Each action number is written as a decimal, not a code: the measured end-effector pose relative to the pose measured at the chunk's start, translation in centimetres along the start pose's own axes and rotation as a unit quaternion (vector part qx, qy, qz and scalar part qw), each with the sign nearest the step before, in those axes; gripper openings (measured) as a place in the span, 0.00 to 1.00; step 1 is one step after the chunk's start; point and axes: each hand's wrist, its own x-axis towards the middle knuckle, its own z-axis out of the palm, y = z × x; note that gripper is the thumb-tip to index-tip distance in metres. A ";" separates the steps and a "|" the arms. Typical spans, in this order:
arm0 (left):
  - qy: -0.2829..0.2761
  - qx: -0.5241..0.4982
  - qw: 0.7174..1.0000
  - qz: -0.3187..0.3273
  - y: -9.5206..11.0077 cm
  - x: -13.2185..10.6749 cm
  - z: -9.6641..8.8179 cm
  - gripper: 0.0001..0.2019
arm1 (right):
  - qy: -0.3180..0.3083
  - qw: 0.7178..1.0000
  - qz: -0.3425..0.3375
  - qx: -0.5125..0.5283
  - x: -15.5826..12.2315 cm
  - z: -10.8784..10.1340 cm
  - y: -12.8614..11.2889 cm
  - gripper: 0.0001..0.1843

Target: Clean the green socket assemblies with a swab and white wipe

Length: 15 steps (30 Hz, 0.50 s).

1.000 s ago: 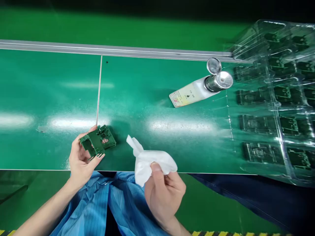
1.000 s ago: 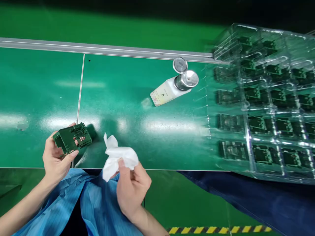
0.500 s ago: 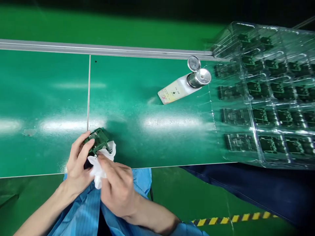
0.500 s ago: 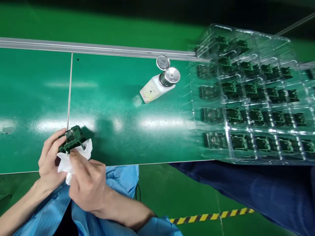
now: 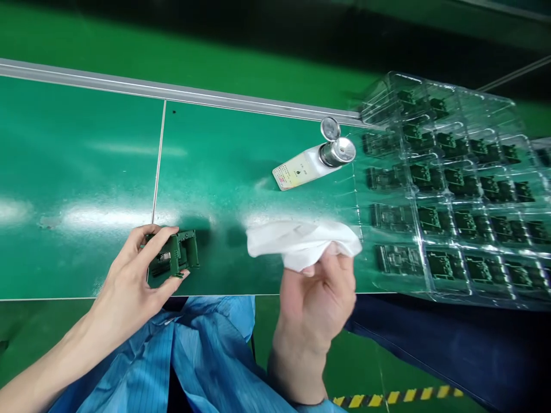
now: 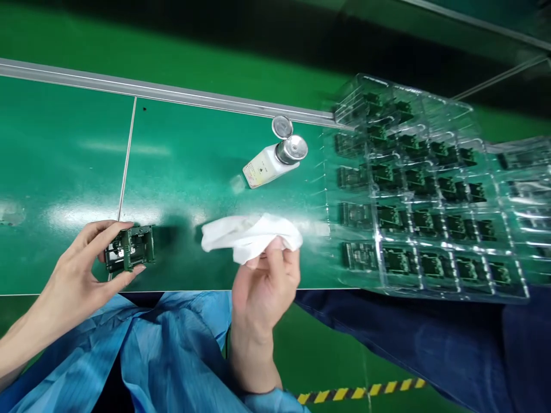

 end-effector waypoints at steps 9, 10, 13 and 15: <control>-0.100 -0.016 0.995 0.017 -0.3 -0.8 -0.6 0.22 | -0.540 0.744 -0.258 -0.299 -3.3 1.4 1.7 0.20; -0.101 -0.025 0.995 0.015 -0.5 -0.9 -0.7 0.22 | -0.543 0.753 -0.238 -0.286 -3.2 1.3 1.5 0.18; -0.075 -0.085 0.993 -0.019 -1.4 -1.1 -1.0 0.22 | -0.417 0.886 -0.109 -0.168 -1.9 0.1 0.8 0.11; -0.048 -0.140 0.988 -0.034 -1.9 -1.2 -1.1 0.22 | -0.264 0.958 -0.042 -0.100 -0.9 -0.9 1.0 0.05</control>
